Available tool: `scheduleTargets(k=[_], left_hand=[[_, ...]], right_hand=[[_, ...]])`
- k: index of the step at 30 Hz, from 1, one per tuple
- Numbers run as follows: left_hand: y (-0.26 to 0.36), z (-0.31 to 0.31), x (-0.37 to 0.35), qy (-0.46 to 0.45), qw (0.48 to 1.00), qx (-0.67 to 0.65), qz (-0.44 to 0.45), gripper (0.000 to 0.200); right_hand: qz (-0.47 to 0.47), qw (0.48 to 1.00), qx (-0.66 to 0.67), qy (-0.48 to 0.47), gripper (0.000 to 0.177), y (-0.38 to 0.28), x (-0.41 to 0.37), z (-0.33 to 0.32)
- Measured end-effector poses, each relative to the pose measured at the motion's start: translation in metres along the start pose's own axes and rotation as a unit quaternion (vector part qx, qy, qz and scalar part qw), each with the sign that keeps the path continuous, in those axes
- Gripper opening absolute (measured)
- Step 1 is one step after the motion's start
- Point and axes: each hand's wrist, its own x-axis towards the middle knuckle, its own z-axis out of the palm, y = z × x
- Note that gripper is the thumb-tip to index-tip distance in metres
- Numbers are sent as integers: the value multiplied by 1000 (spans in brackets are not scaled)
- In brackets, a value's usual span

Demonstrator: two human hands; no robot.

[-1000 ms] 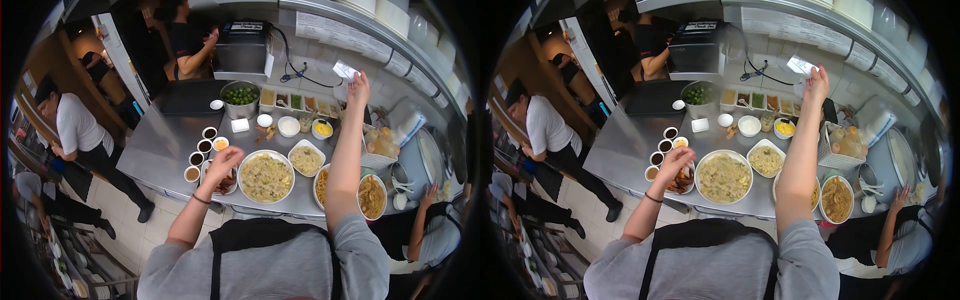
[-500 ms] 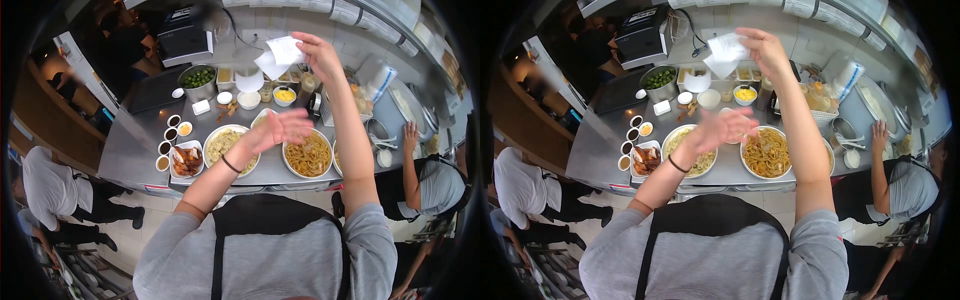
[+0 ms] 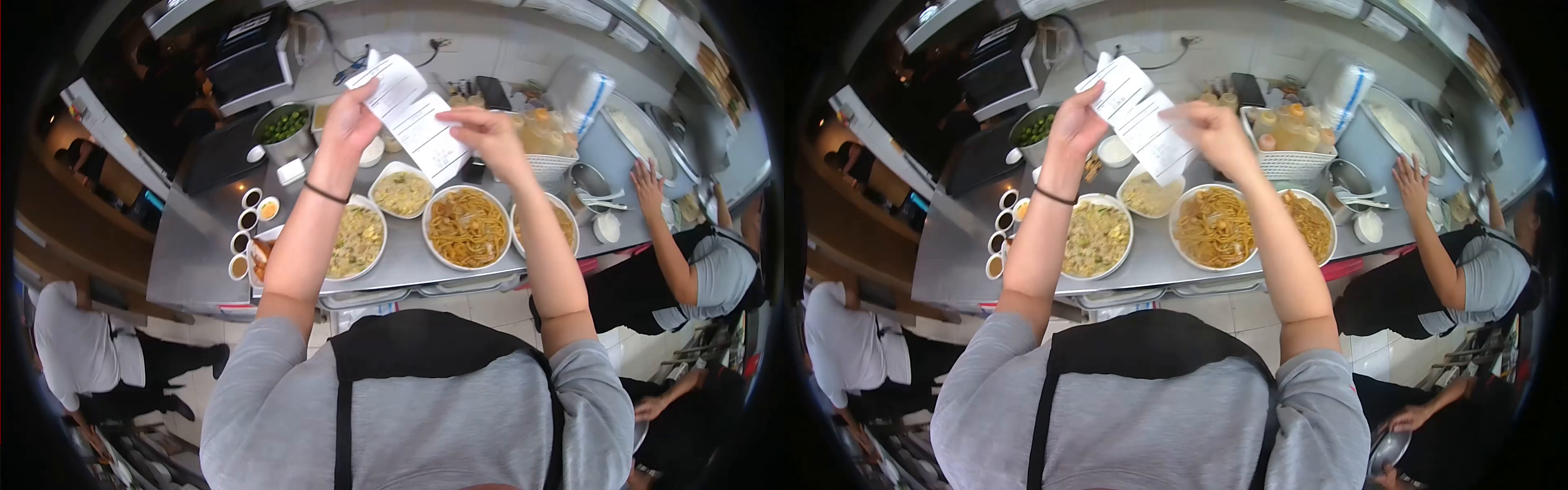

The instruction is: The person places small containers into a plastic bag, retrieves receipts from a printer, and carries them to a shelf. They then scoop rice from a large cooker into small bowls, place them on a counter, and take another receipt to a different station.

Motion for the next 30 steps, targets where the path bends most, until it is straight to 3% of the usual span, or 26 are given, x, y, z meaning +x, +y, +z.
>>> scheduleTargets(k=[2, 4, 6, 7, 8, 9, 12, 13, 15, 16, 18, 21, 22, 24, 29, 30], left_hand=[[0, 17, -5, -17, 1000, 18, 11, 36], [8, 24, -10, -56, 997, 25, 44, 37], [13, 31, -20, -51, 989, 111, 86, 39], [10, 38, -28, -56, 986, 130, 91, 39], [7, 38, -35, -46, 983, 155, 87, 40], [3, 34, -39, -31, 981, 181, 68, 41], [-17, 23, -49, -20, 976, 213, 36, 39], [-23, 18, -54, -4, 974, 223, 29, 38], [-35, 3, -59, 12, 974, 225, 8, 35], [-41, -5, -62, 27, 974, 226, 3, 34], [-52, -12, -70, 60, 973, 224, -7, 33], [-62, -16, -72, 87, 972, 216, -21, 32], [-65, -15, -72, 92, 971, 218, -26, 32], [-73, -12, -67, 96, 970, 220, -36, 31], [-91, 6, -45, 63, 970, 225, -58, 29], [-94, 9, -40, 47, 971, 227, -63, 28]], right_hand=[[-17, 967, -246, 68, 24, 22, -2, -12], [-17, 930, -346, 122, 24, 51, 1, -48], [-55, 929, -318, 183, 24, 65, 12, -97], [-26, 950, -201, 238, 26, 43, 16, -119], [-90, 942, -171, 273, 26, 47, 26, -153], [-93, 940, -149, 294, 27, 36, 33, -188], [-150, 885, 31, 439, 32, 9, 52, -272], [-154, 883, 30, 442, 32, 14, 58, -301], [-148, 872, 155, 441, 35, 38, 69, -355], [-152, 871, 155, 441, 35, 55, 72, -376], [-30, 891, 78, 447, 33, 83, 77, -402], [-11, 895, 116, 430, 37, 91, 80, -421], [-10, 895, 117, 430, 37, 90, 85, -426], [-98, 880, 94, 456, 37, 78, 101, -437], [-74, 870, 48, 485, 29, 70, 107, -441], [-126, 787, -219, 563, 28, 68, 100, -432]])
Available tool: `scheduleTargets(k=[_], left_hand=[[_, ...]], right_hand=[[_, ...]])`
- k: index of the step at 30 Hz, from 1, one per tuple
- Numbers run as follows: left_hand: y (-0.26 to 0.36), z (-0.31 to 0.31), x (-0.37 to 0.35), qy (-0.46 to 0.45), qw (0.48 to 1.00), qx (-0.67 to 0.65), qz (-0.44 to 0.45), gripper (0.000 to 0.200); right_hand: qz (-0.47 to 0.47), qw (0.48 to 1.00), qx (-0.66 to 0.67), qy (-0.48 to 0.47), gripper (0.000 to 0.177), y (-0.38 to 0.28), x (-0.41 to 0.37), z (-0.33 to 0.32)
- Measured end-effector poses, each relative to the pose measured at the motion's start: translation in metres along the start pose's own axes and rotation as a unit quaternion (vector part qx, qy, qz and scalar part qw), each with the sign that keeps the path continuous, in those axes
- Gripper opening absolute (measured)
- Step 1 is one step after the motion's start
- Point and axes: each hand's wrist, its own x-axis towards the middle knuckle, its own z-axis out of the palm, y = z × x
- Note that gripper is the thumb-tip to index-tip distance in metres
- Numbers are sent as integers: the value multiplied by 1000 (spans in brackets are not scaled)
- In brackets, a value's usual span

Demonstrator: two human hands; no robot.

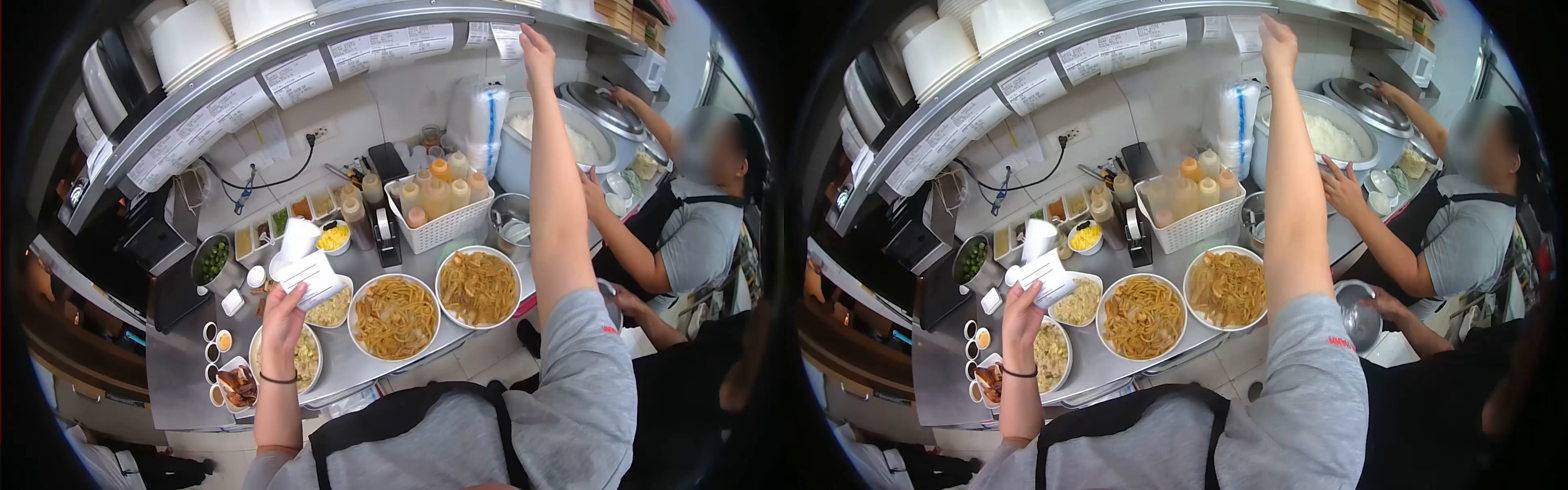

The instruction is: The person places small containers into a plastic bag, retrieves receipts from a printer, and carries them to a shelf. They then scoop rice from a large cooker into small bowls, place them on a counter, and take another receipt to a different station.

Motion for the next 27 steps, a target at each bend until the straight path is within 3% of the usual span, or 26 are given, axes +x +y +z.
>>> scheduleTargets(k=[1, 2, 3, 4, 5, 6, 7, 8, 10, 11, 13, 15, 16, 17, 19, 21, 22, 23, 25, 27], left_hand=[[-1, 5, 5, -2, 1000, 1, -5, 28], [-3, 10, 11, -18, 1000, 7, 3, 28], [-5, 16, 17, -37, 999, 12, 8, 28], [-5, 24, 22, -51, 999, 13, 8, 28], [-5, 33, 25, -59, 998, 12, -4, 28], [-5, 43, 27, -84, 996, 19, 20, 28], [-8, 50, 27, -109, 993, 25, 45, 29], [-11, 53, 26, -117, 992, 25, 34, 29], [-19, 56, 15, -170, 975, 142, 22, 29], [-26, 53, 8, -188, 965, 181, -9, 46], [-46, 52, -16, -311, 948, 0, -71, 68], [-60, 64, -39, -347, 878, -240, -226, 86], [-58, 74, -49, -349, 848, -308, -254, 71], [-65, 76, -50, -355, 838, -309, -274, 71], [-84, 84, -51, -332, 876, -255, -238, 47], [-84, 104, -57, -329, 912, -171, -177, 33], [-68, 114, -67, -294, 918, -163, -209, 34], [-68, 122, -75, -327, 916, -172, -154, 34], [-59, 146, -114, -414, 889, -138, -143, 31], [-68, 163, -164, -452, 860, -138, -192, 26]], right_hand=[[-184, 957, -210, 84, 28, -7, -11, -6], [-157, 967, -180, 83, 30, -21, -28, -17], [-31, 998, -55, -28, 28, -51, -56, -29], [98, 984, 71, -133, 27, -81, -90, -40], [113, 950, 101, -273, 26, -85, -128, -50], [-3, 906, 139, -400, 30, -104, -178, -56], [202, 821, 186, -500, 37, -168, -212, -67], [215, 784, 205, -545, 45, -194, -248, -75], [198, 834, 171, -485, 54, -245, -298, -93], [202, 860, 163, -440, 50, -261, -312, -104], [186, 903, 130, -365, 47, -281, -339, -128], [218, 903, 80, -363, 45, -305, -355, -160], [250, 892, 47, -375, 43, -318, -364, -175], [223, 910, -1, -349, 41, -330, -374, -184], [210, 913, -88, -338, 38, -356, -384, -204], [260, 859, -84, -433, 35, -402, -384, -230], [254, 865, -46, -431, 32, -421, -389, -244], [224, 882, -66, -410, 32, -435, -396, -262], [202, 903, -119, -359, 30, -466, -397, -299], [213, 916, -209, -268, 34, -493, -402, -331]])
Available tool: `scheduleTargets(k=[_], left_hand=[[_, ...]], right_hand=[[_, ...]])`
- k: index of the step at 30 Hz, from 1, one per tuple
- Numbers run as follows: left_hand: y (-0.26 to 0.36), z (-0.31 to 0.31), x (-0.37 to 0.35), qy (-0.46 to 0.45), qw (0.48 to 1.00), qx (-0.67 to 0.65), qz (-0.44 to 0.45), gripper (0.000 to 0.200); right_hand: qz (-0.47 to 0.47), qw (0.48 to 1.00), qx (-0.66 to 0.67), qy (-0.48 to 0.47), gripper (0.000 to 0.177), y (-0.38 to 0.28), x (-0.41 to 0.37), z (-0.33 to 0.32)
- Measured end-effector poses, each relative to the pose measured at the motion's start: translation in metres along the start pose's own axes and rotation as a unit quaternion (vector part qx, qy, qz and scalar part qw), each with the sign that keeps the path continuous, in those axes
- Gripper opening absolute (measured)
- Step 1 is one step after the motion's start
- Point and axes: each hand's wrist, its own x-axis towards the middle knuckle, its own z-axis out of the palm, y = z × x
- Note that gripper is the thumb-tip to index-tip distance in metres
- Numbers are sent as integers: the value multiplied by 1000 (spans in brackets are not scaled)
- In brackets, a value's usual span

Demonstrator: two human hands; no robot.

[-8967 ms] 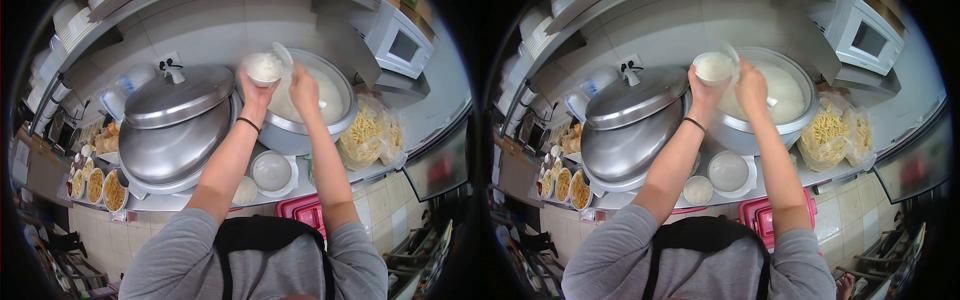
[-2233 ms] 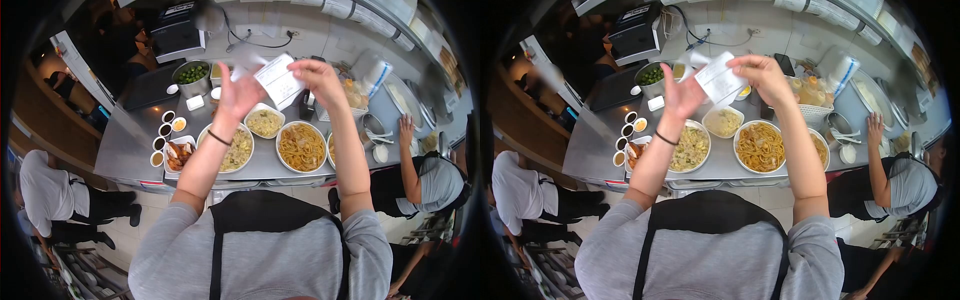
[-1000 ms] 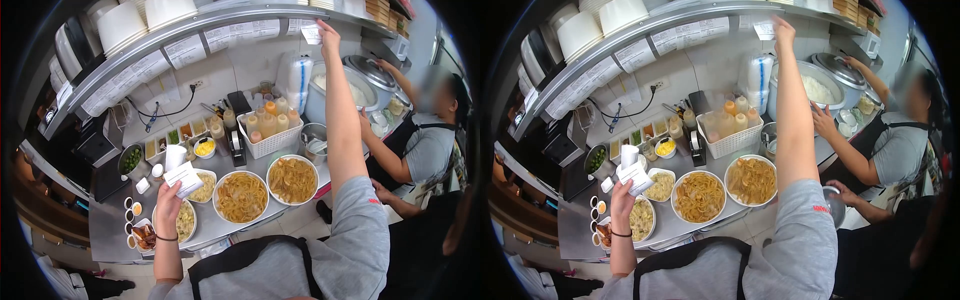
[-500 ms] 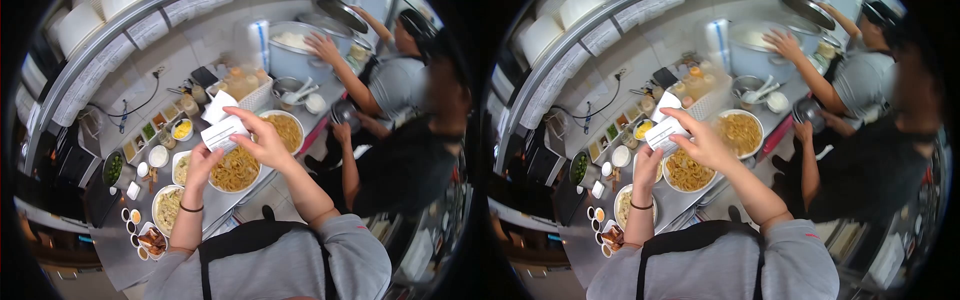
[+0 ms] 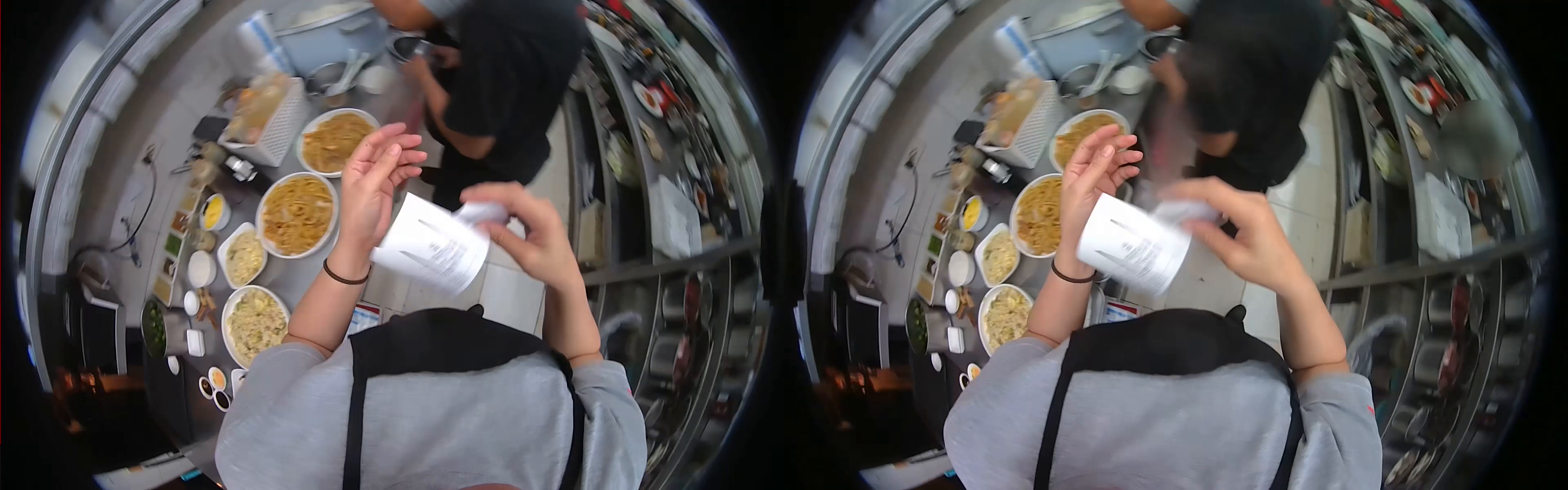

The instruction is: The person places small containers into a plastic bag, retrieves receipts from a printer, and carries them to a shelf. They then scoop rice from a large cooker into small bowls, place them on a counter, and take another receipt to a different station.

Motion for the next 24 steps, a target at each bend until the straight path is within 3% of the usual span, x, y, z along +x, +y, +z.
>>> scheduleTargets(k=[3, 5, 6, 7, 8, 10, 12, 13, 14, 16, 18, 19, 20, 22, 23, 24], left_hand=[[-67, 43, -21, 68, 997, -14, -14, 18], [-122, 57, -37, 64, 998, 1, 9, 27], [-151, 59, -48, -19, 1000, 18, -4, 35], [-174, 80, -60, -90, 991, -5, -94, 46], [-204, 90, -67, -231, 959, 38, -161, 60], [-228, 164, -66, -275, 925, -49, -259, 87], [-250, 224, -36, -221, 903, -178, -321, 89], [-263, 245, -17, -232, 888, -216, -334, 74], [-270, 266, -4, -216, 917, -155, -297, 49], [-306, 287, 26, -212, 935, -59, -279, 33], [-317, 316, 49, -199, 939, -69, -270, 30], [-317, 329, 60, -255, 922, -49, -289, 35], [-316, 343, 64, -259, 919, -51, -292, 35], [-314, 372, 71, -443, 832, 76, -327, 45], [-319, 386, 74, -502, 793, 117, -325, 51], [-328, 397, 75, -508, 787, 115, -330, 51]], right_hand=[[64, 990, 1, 125, 39, 3, -50, -49], [77, 982, -23, 172, 39, 13, -84, -87], [72, 977, -41, 199, 39, 20, -100, -105], [66, 970, -59, 224, 38, 26, -117, -124], [72, 965, -69, 244, 38, 32, -133, -141], [84, 952, -124, 268, 39, 44, -165, -173], [110, 944, -154, 271, 39, 59, -196, -200], [129, 933, -194, 275, 42, 63, -207, -211], [147, 921, -233, 275, 45, 65, -218, -222], [204, 908, -253, 263, 47, 61, -243, -242], [222, 954, -124, 159, 45, 51, -267, -260], [180, 946, -148, 224, 40, 56, -279, -269], [230, 917, -208, 250, 33, 58, -290, -286], [173, 855, -275, 405, 24, 73, -298, -312], [143, 831, -318, 433, 17, 79, -294, -322], [150, 827, -320, 438, 17, 89, -291, -331]])
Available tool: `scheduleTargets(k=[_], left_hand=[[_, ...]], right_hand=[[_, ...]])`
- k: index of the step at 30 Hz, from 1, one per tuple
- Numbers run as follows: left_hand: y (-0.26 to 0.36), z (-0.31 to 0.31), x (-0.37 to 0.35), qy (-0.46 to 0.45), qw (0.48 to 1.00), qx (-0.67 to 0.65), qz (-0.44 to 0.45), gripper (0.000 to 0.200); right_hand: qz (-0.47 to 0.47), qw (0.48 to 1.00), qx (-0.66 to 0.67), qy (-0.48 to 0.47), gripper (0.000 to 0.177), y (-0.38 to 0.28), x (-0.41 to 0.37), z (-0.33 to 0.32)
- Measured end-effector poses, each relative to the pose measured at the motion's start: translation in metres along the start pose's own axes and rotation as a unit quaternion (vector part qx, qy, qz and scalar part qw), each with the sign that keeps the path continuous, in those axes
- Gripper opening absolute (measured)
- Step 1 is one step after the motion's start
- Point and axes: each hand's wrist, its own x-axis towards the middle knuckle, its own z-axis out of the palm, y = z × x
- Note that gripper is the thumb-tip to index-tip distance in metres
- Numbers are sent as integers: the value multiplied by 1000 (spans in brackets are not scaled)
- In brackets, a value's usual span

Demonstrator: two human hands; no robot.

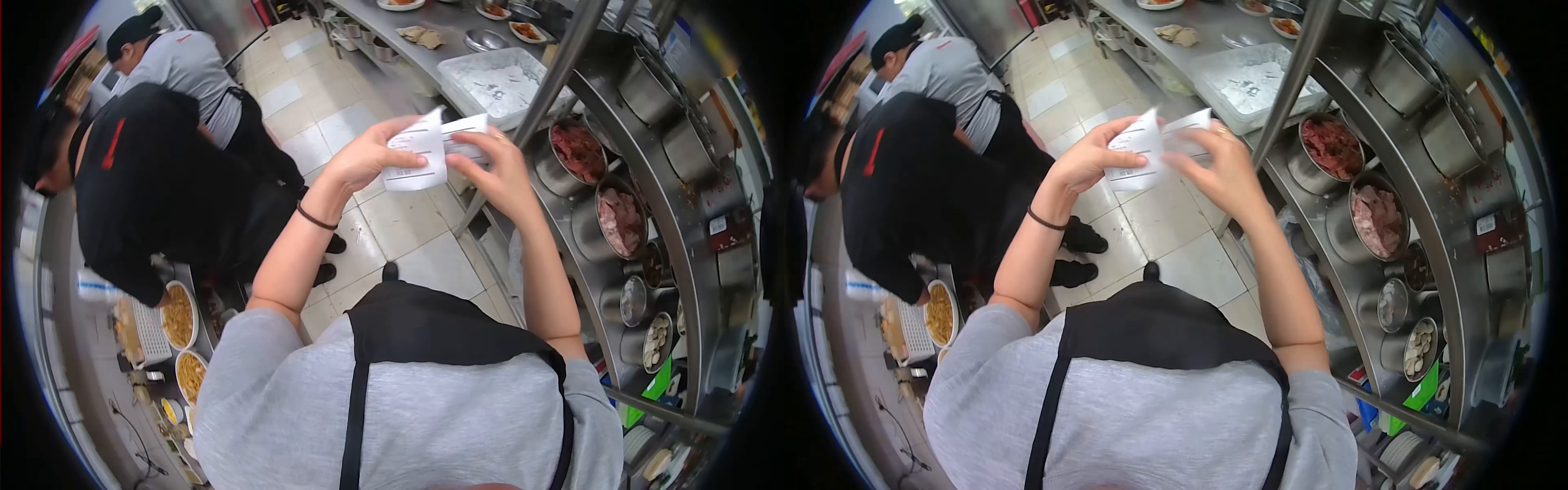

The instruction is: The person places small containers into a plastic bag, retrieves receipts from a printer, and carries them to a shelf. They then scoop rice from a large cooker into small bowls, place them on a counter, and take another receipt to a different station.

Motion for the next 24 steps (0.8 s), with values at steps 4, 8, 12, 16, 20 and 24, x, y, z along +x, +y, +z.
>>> scheduleTargets(k=[4, 8, 12, 16, 20, 24], left_hand=[[5, -15, 58, -36, 996, 68, 52, 61], [-6, -43, 122, 60, 992, -65, 92, 59], [3, -62, 231, 110, 974, 8, 200, 31], [85, -62, 382, 208, 856, 213, 423, 8], [232, 6, 469, 82, 798, 23, 597, 9], [281, 82, 550, -50, 833, -92, 543, 13]], right_hand=[[105, 994, 21, -8, 29, 37, 29, 16], [173, 980, 50, 82, 29, 73, 61, 12], [105, 968, -118, 196, 29, 93, 85, 7], [176, 979, -16, 97, 18, 114, 54, 3], [298, 942, -45, 150, 14, 114, 12, 2], [429, 855, -132, 259, 14, 117, -36, 3]])
